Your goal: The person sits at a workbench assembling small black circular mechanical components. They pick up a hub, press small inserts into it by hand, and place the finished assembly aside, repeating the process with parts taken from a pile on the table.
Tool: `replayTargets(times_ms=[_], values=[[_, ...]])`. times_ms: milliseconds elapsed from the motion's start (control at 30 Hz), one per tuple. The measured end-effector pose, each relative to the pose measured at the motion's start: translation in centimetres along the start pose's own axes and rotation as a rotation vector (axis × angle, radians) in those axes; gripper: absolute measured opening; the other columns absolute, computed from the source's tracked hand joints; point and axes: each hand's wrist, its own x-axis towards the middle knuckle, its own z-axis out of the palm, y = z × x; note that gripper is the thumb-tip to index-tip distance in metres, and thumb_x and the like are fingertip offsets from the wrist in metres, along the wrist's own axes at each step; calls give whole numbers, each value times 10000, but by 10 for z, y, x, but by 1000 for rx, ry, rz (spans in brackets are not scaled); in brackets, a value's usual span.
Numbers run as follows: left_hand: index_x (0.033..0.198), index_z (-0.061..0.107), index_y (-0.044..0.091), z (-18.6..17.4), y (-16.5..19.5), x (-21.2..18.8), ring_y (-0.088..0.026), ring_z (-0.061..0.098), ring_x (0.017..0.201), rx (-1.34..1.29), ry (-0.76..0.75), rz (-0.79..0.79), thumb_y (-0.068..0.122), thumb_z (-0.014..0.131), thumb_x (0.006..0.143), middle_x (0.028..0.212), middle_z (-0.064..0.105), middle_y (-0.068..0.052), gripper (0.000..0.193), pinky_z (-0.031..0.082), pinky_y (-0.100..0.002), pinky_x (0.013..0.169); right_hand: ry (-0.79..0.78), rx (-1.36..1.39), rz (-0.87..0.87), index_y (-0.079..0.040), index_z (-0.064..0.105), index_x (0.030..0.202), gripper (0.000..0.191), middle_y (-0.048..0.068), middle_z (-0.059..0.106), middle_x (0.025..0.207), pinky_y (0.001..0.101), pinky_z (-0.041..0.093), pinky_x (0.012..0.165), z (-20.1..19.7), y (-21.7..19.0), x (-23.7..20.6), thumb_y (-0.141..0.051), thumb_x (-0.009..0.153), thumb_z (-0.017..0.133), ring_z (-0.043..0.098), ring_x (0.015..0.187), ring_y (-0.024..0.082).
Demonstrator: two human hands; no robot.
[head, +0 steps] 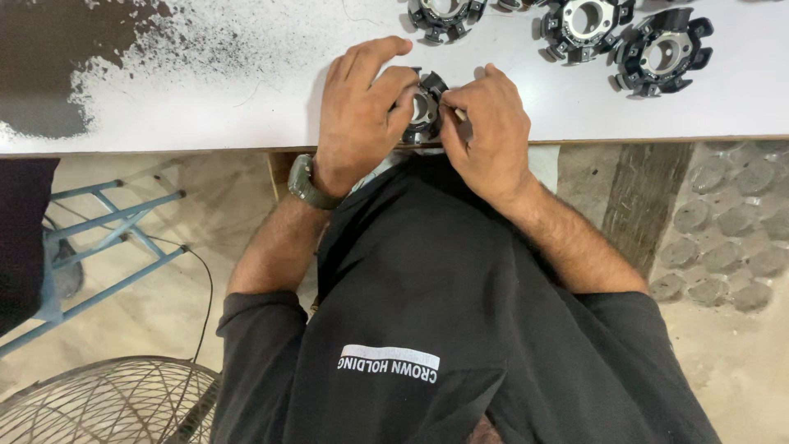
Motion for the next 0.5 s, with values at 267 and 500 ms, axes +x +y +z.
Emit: replayTargets(times_ms=[267,500], values=[[1071,678,39,-4,2,-1,-319,587,1222,13,-115,60,60,737,907,1347,588,-107,175,495,-449,987,-8,-8,-6,-49,608,1109,276,99,656,1008,579,458,1169,1,6,0,72,911,758,650,974,333],[1124,698,13,0,10,-6,-290,702,1023,-179,-5,-131,32,719,988,1253,666,-93,138,581,-388,871,13,-2,-77,-61,630,1134,291,96,660,1087,605,362,1223,4,7,-10,59,925,793,643,1173,298]])
